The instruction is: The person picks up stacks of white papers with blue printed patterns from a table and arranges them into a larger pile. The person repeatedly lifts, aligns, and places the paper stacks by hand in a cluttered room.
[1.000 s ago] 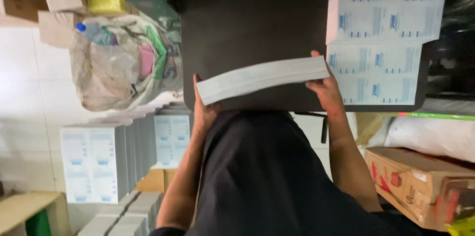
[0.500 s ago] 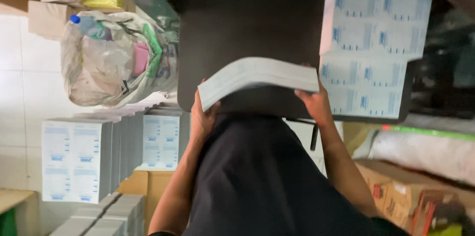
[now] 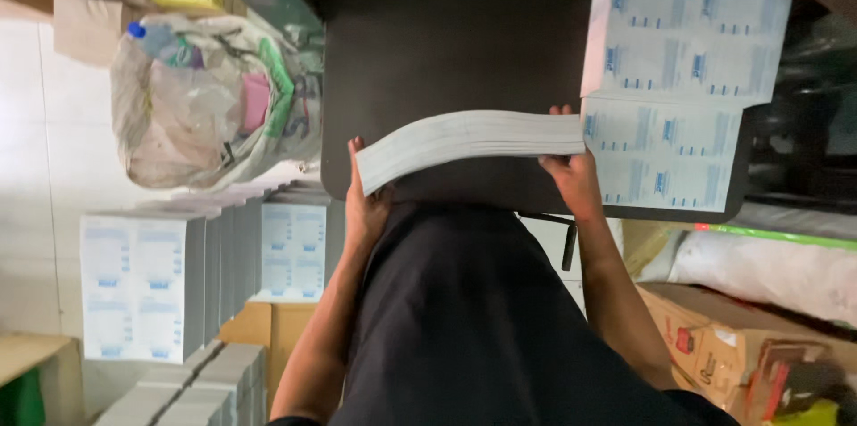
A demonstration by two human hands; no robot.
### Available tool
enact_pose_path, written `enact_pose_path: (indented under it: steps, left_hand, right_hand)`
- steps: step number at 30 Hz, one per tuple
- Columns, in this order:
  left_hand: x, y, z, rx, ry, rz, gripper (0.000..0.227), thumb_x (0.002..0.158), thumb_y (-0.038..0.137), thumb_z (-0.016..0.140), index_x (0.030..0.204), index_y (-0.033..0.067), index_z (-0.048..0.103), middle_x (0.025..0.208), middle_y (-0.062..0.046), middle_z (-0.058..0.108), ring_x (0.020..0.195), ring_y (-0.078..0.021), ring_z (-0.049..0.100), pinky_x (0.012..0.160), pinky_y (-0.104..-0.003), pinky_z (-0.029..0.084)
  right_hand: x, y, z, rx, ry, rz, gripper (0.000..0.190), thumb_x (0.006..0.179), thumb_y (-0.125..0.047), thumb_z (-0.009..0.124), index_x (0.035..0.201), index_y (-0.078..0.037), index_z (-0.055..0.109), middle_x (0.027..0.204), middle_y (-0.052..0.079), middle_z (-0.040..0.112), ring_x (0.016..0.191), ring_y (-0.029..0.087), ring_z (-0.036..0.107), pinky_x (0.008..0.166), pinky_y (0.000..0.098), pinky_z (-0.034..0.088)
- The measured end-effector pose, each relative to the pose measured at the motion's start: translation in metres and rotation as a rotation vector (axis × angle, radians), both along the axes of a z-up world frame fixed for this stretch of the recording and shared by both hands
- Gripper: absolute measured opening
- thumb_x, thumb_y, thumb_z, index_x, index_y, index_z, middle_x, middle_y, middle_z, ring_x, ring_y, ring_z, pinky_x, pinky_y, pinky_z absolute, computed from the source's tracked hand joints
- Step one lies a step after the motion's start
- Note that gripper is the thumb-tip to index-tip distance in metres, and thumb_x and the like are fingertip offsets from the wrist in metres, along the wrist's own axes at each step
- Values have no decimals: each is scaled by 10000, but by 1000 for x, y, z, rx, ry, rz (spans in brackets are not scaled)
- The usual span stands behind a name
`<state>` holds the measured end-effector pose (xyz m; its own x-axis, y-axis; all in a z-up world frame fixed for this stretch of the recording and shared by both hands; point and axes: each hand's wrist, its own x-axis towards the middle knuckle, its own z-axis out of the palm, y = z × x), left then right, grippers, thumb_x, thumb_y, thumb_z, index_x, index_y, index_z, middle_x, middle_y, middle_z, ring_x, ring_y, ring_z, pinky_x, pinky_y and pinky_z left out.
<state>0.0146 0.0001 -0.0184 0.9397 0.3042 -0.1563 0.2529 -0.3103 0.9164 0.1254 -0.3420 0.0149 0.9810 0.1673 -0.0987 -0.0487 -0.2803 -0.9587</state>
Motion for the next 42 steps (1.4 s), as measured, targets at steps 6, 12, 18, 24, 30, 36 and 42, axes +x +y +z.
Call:
enact_pose_path:
  steps: [6, 12, 18, 24, 30, 36, 42]
  left_hand:
    - [39, 30, -22, -73, -59, -101, 1084, 699, -38, 776, 1629, 83, 232, 1662, -269, 237, 1465, -529, 278, 1174, -650, 308]
    - [54, 41, -20, -90, 73, -84, 1085, 711, -4, 722, 1658, 238, 253, 1580, -220, 421, 1434, -496, 379, 1136, -643, 356]
    - [36, 32, -23, -120, 58, -48, 1027, 718, -20, 710, 1630, 282, 348, 1407, -243, 586, 1328, -485, 521, 1029, -562, 485]
    - [38, 41, 7, 35, 127, -255, 1001, 730, 8, 755, 1596, 72, 258, 1549, -346, 388, 1375, -615, 339, 1081, -724, 376]
    - [39, 96, -38, 201, 356, -408, 781, 650, 298, 945, 1323, 65, 623, 1234, -219, 685, 1151, -499, 628, 1058, -589, 470]
    - [21, 70, 43, -463, 578, -323, 581, 790, 184, 760, 1344, 44, 652, 1129, -202, 728, 1024, -404, 737, 851, -542, 565]
    - [-4, -9, -17, -655, 496, -224, 513, 802, 108, 763, 1284, -15, 638, 1035, -185, 673, 876, -327, 705, 723, -479, 593]
  right_hand:
    - [29, -9, -23, -134, -76, 172, 966, 765, 108, 749, 1619, -33, 320, 1624, 143, 406, 1516, 301, 316, 1260, 447, 200]
    - [44, -40, -48, -348, 318, -5, 480, 878, -245, 789, 1298, -37, 685, 1214, 128, 735, 1174, 282, 681, 1058, 395, 479]
    - [28, 0, -14, -463, 306, -76, 683, 782, -175, 750, 1447, -168, 600, 1310, 97, 690, 1258, 325, 610, 1090, 411, 493]
    - [21, -14, -5, -384, 76, 158, 990, 754, 53, 794, 1625, -131, 360, 1474, 200, 564, 1317, 393, 548, 1096, 499, 461]
    - [13, -35, -37, -535, 305, 95, 463, 749, -384, 897, 970, -3, 756, 902, 188, 758, 932, 403, 731, 717, 534, 483]
    - [-44, -29, 50, 22, 729, -115, 555, 697, -212, 916, 1218, -109, 754, 1168, 79, 771, 1043, 224, 707, 922, 393, 556]
    - [-81, -97, 14, 234, 689, -284, 558, 767, -119, 817, 1308, -49, 700, 1174, 143, 729, 1053, 294, 680, 891, 445, 548]
